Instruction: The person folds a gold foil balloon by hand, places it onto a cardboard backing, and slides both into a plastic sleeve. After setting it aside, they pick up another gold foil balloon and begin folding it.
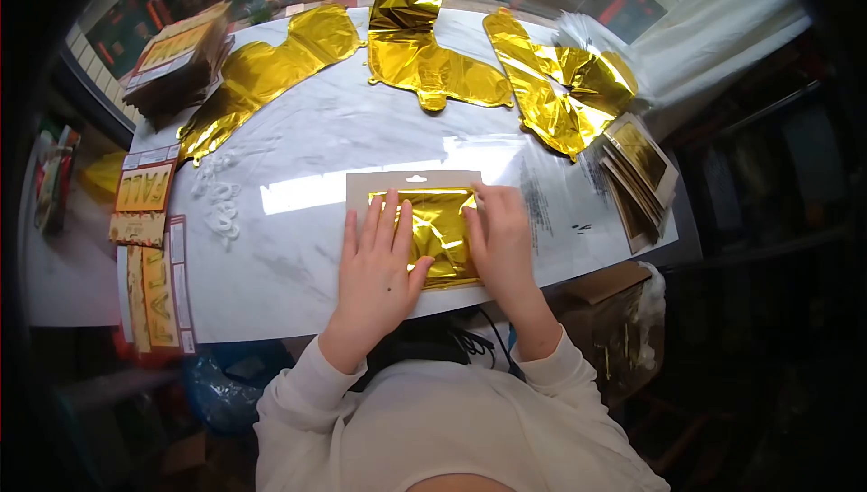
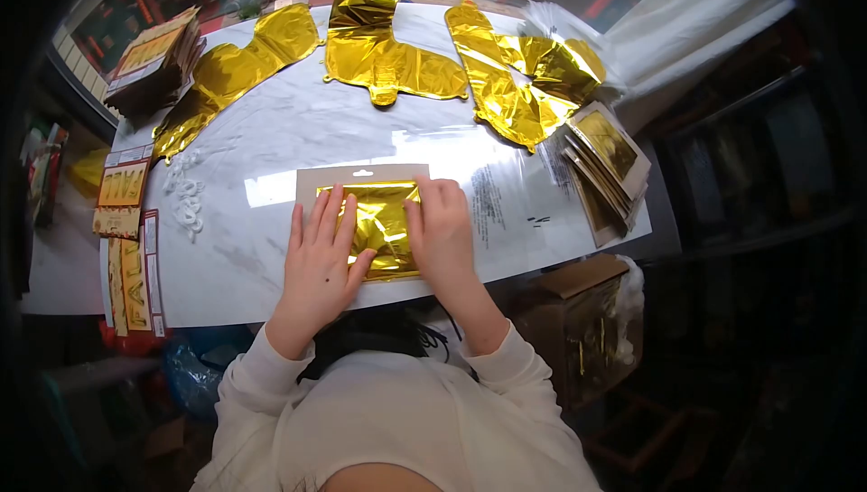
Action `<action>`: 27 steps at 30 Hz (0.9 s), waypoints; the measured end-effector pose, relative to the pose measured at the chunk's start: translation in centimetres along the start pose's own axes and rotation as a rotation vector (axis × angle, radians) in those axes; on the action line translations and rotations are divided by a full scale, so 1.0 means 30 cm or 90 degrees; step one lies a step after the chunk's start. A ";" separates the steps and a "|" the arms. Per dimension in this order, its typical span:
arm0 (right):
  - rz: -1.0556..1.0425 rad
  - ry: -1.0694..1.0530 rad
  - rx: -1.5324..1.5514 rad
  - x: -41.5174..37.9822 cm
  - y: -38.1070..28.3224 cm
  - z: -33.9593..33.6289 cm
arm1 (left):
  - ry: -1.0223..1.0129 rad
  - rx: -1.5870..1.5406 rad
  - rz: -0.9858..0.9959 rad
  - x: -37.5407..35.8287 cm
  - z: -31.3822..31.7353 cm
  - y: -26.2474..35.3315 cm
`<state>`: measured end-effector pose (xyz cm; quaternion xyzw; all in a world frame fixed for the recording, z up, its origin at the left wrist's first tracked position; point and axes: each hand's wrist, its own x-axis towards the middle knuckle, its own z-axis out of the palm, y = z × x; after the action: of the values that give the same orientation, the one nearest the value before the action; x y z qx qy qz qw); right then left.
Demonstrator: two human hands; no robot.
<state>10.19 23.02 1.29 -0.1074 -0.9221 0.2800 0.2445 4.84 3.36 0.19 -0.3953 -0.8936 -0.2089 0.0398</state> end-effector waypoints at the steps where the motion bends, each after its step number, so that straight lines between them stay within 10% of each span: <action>1: -0.088 0.009 -0.037 -0.003 -0.007 0.003 | -0.001 0.001 -0.001 0.006 -0.005 0.001; 7: -0.148 -0.173 -0.122 -0.019 0.015 0.049 | 0.018 -0.060 0.005 0.025 0.030 -0.007; 20: -0.157 -0.117 -0.132 -0.007 0.041 0.047 | -0.004 -0.005 -0.027 0.015 0.035 0.003; 27: 0.245 -0.182 0.318 0.144 0.125 -0.057 | -0.017 0.004 -0.026 0.019 0.032 0.007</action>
<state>7.58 28.35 2.09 -0.1757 -0.8129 0.5503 0.0740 4.71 4.27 -0.48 -0.3794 -0.9028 -0.2011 0.0247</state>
